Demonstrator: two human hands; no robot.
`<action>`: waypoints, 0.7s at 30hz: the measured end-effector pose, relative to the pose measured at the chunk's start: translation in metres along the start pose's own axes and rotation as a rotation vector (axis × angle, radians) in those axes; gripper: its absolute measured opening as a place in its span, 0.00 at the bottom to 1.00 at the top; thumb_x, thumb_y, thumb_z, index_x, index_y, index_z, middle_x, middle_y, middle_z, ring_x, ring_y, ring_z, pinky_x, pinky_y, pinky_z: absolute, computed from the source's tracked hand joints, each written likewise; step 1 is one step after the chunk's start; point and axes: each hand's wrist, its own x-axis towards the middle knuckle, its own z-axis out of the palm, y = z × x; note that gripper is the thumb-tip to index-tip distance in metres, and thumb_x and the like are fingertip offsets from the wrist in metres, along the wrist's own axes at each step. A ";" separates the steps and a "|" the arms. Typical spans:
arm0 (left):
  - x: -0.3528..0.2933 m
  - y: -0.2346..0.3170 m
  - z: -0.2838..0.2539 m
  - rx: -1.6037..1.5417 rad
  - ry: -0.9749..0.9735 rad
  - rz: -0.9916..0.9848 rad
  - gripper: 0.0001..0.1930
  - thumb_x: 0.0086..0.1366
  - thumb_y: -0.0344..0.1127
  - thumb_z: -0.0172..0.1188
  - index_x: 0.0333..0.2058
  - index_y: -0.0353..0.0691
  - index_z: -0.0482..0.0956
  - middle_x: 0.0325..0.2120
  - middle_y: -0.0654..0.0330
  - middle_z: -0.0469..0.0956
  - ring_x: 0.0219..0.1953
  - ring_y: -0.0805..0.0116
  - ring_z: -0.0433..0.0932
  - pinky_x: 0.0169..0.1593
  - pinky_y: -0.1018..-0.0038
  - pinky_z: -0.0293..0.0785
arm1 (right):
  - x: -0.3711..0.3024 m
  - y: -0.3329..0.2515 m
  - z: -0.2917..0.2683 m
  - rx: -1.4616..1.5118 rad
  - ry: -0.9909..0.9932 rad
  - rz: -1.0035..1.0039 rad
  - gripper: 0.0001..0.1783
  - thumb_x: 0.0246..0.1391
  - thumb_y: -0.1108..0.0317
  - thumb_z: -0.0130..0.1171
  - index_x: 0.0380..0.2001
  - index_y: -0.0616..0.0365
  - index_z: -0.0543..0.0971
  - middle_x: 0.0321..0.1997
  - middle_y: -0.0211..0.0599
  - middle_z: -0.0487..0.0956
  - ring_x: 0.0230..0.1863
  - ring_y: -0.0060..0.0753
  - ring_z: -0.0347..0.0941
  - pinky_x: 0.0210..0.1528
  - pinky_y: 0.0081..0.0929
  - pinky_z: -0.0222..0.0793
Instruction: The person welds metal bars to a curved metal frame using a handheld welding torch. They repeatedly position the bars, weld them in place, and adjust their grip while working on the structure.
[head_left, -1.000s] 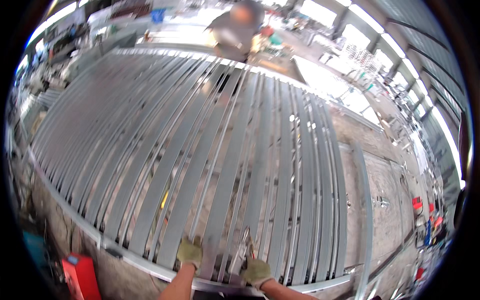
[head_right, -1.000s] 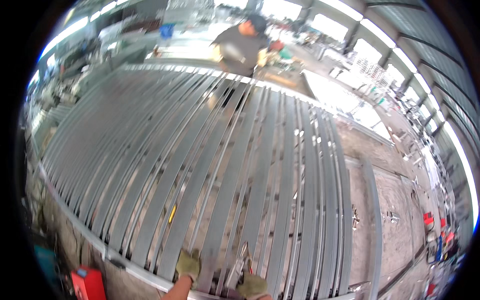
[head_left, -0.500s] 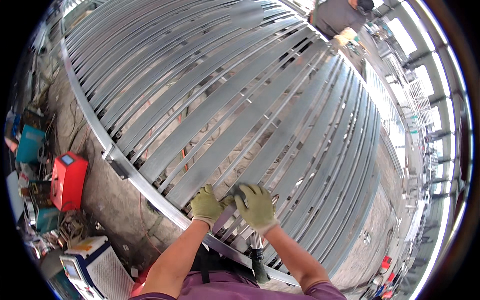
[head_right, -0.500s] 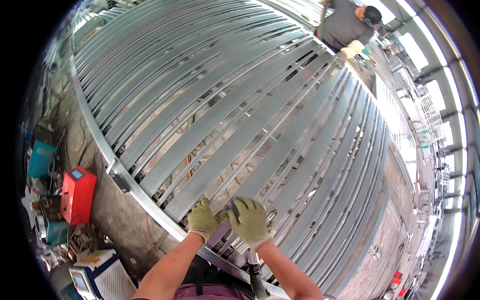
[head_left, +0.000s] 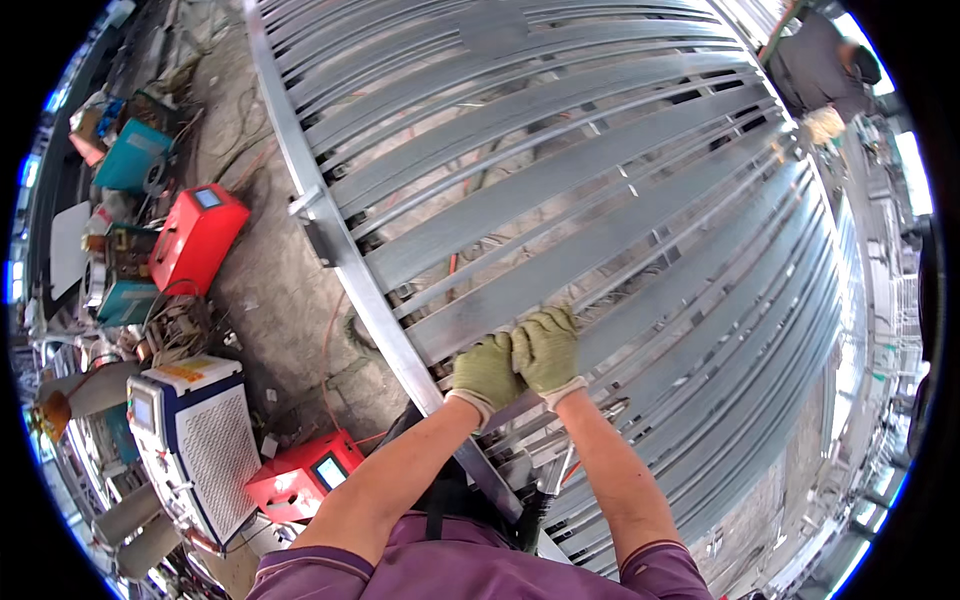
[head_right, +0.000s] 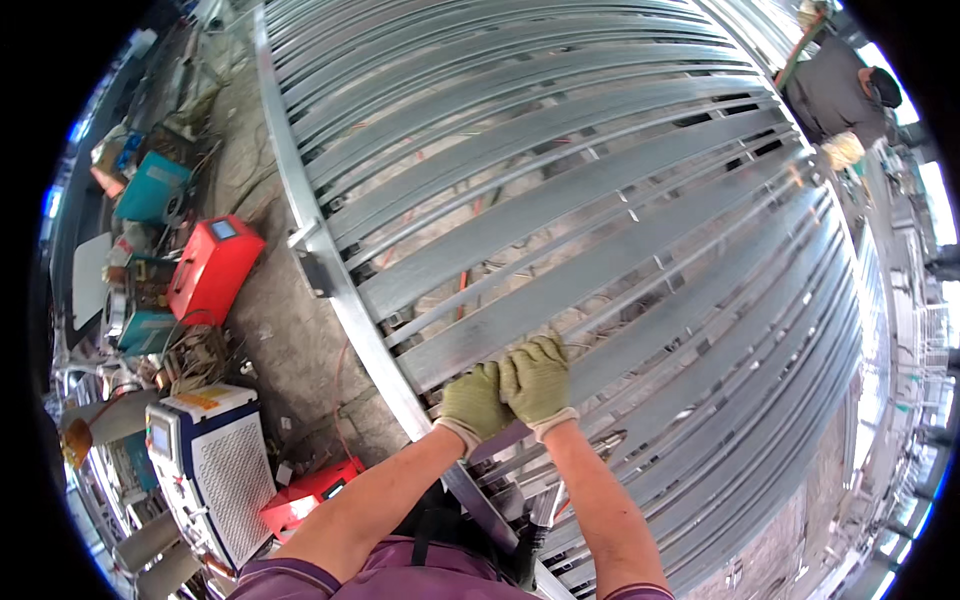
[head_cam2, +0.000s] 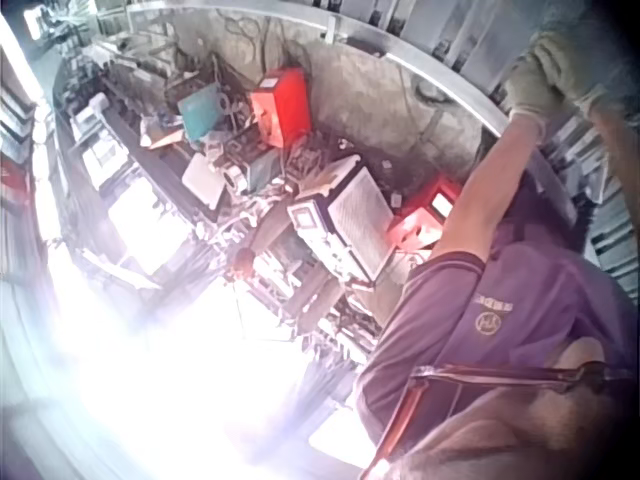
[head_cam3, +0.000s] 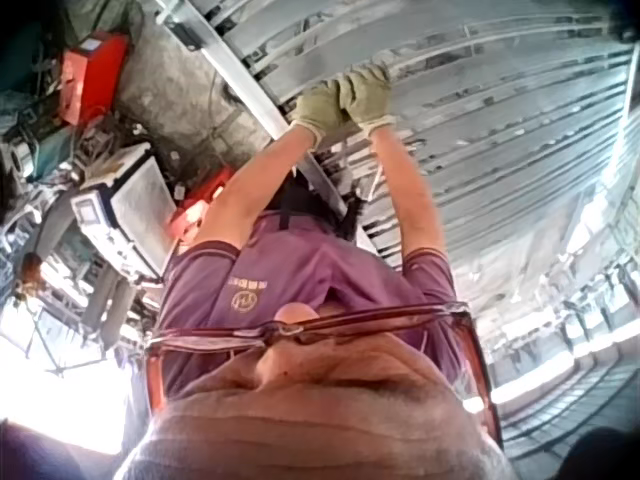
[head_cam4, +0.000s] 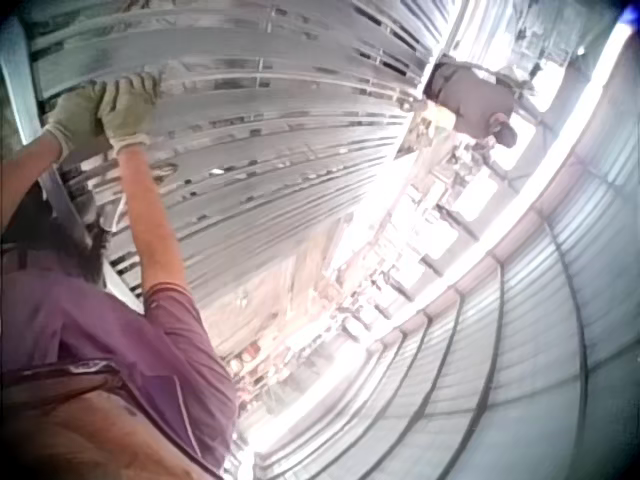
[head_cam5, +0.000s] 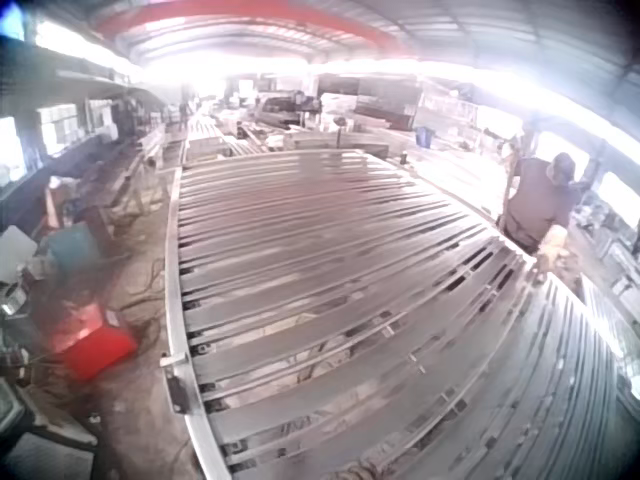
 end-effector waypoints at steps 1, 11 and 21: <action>-0.002 -0.005 0.008 -0.046 0.036 0.023 0.36 0.59 0.61 0.74 0.55 0.39 0.80 0.48 0.46 0.88 0.49 0.43 0.89 0.53 0.49 0.85 | -0.001 0.000 0.004 0.040 -0.004 0.025 0.14 0.67 0.58 0.64 0.33 0.55 0.87 0.42 0.41 0.87 0.53 0.53 0.81 0.73 0.56 0.67; -0.011 0.002 0.006 -0.109 0.025 0.062 0.33 0.61 0.52 0.74 0.57 0.35 0.78 0.50 0.44 0.86 0.51 0.41 0.88 0.54 0.49 0.86 | -0.011 0.001 -0.003 0.028 0.011 -0.036 0.12 0.66 0.61 0.64 0.34 0.59 0.85 0.42 0.46 0.85 0.54 0.60 0.79 0.76 0.62 0.64; -0.137 -0.035 -0.012 -0.215 0.466 0.247 0.34 0.66 0.44 0.72 0.66 0.33 0.76 0.60 0.43 0.83 0.61 0.40 0.82 0.65 0.51 0.79 | -0.020 0.015 0.021 0.012 0.078 -0.054 0.12 0.68 0.63 0.62 0.35 0.61 0.84 0.43 0.46 0.86 0.53 0.56 0.80 0.79 0.60 0.63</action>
